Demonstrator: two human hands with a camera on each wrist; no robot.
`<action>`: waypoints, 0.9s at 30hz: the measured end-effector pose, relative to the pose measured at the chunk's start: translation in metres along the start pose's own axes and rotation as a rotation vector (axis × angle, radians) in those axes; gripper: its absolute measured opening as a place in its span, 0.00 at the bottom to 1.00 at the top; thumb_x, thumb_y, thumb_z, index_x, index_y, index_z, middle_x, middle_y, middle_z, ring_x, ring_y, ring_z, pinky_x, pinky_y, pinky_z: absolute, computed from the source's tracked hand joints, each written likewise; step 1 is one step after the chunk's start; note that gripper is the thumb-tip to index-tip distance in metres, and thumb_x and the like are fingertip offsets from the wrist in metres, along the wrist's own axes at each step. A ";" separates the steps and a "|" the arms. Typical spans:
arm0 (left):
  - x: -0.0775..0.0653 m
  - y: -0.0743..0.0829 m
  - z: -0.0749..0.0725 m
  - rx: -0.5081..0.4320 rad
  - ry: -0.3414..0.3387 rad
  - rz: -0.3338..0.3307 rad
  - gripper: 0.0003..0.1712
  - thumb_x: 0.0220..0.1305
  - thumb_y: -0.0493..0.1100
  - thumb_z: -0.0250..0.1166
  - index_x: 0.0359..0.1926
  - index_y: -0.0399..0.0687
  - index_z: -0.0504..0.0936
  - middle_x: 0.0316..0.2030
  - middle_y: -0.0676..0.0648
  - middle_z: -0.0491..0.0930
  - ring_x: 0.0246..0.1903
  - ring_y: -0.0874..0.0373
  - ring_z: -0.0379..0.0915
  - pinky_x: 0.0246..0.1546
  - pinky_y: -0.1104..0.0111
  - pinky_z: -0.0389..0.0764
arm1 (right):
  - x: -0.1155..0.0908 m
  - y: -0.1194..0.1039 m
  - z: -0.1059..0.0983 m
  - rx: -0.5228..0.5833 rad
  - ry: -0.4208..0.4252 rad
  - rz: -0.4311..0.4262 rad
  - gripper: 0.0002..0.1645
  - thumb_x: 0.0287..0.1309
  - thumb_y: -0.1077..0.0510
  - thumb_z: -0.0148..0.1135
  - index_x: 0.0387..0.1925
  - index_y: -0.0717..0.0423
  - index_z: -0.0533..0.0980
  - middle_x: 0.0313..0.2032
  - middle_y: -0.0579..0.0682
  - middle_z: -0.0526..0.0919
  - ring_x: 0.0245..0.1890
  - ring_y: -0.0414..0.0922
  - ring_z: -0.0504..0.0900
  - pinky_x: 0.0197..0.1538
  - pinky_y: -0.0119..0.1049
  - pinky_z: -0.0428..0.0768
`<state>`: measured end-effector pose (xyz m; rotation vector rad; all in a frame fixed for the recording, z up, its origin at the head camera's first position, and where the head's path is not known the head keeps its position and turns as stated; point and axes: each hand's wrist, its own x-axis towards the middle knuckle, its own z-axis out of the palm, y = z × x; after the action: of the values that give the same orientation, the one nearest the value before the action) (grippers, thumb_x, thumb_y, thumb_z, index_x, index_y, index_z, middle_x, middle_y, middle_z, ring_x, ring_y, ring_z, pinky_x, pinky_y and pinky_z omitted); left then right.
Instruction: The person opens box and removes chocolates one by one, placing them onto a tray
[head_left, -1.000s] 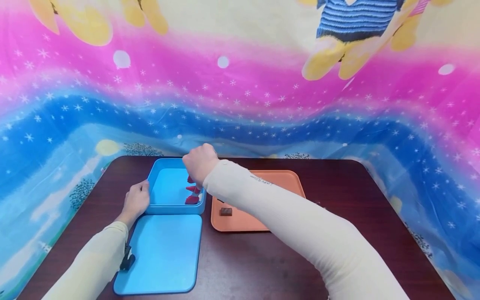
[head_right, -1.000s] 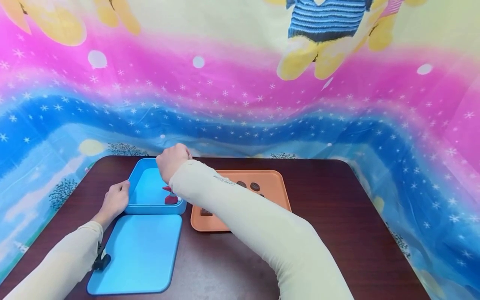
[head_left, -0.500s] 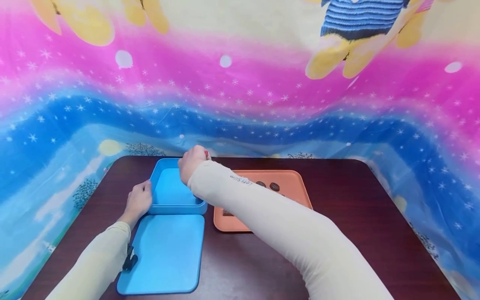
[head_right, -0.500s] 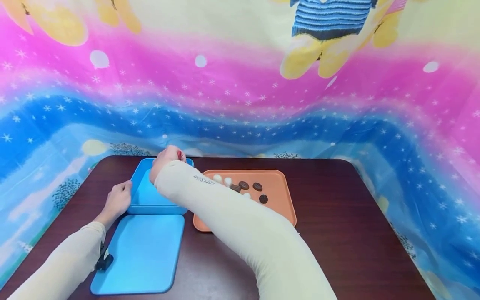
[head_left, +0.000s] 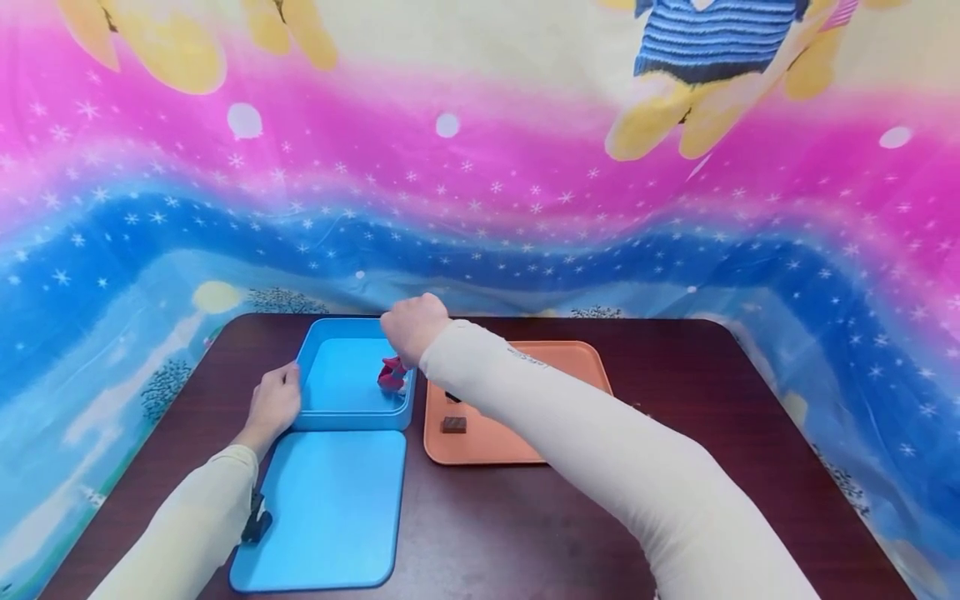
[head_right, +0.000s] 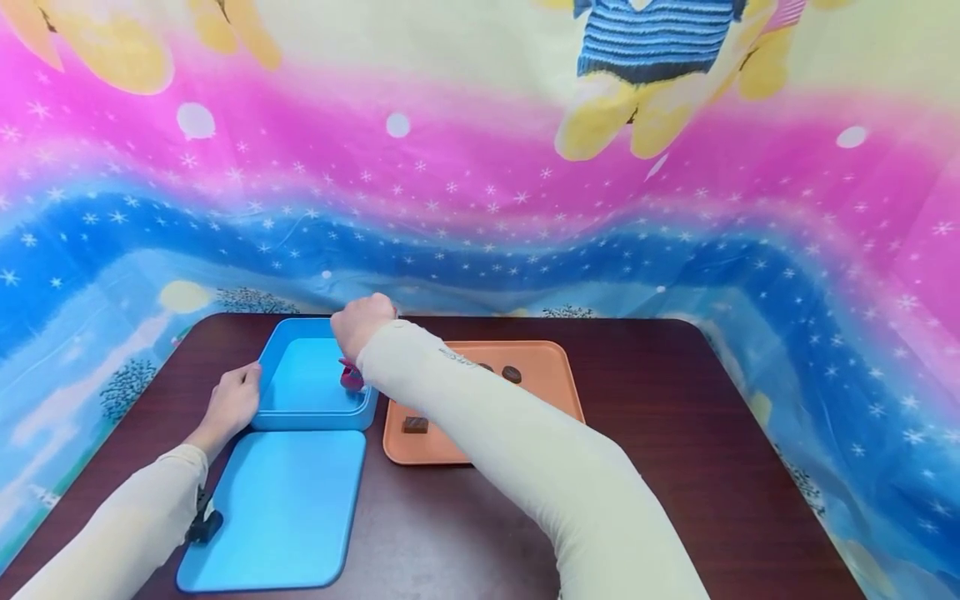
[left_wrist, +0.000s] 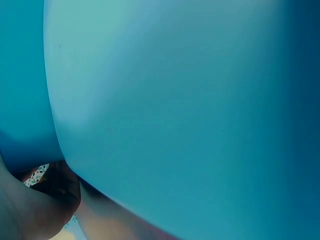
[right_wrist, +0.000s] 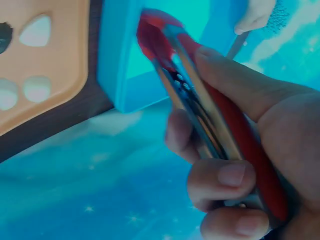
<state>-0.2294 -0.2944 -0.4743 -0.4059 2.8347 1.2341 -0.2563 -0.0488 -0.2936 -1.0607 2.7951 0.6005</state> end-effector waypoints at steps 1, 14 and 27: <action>0.000 0.000 -0.001 -0.001 -0.004 -0.001 0.38 0.81 0.57 0.26 0.79 0.37 0.50 0.76 0.28 0.52 0.75 0.29 0.48 0.73 0.35 0.55 | 0.000 0.002 0.002 0.003 0.008 0.003 0.13 0.64 0.46 0.68 0.46 0.45 0.83 0.43 0.42 0.87 0.44 0.40 0.85 0.49 0.34 0.83; 0.001 -0.006 -0.003 0.008 0.000 -0.012 0.37 0.82 0.56 0.26 0.78 0.35 0.50 0.76 0.27 0.52 0.75 0.28 0.47 0.74 0.36 0.54 | 0.007 -0.027 -0.021 -0.213 -0.104 0.137 0.10 0.71 0.53 0.51 0.41 0.42 0.79 0.20 0.41 0.62 0.15 0.39 0.58 0.17 0.29 0.62; -0.001 0.001 0.001 0.019 -0.013 0.008 0.37 0.82 0.56 0.26 0.79 0.36 0.50 0.76 0.28 0.53 0.75 0.29 0.48 0.74 0.36 0.54 | 0.022 -0.044 -0.023 -0.259 -0.231 0.172 0.14 0.71 0.53 0.43 0.49 0.40 0.75 0.25 0.41 0.59 0.17 0.40 0.55 0.17 0.31 0.57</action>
<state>-0.2288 -0.2928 -0.4738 -0.3853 2.8372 1.2057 -0.2431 -0.1012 -0.2916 -0.7323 2.6707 1.0552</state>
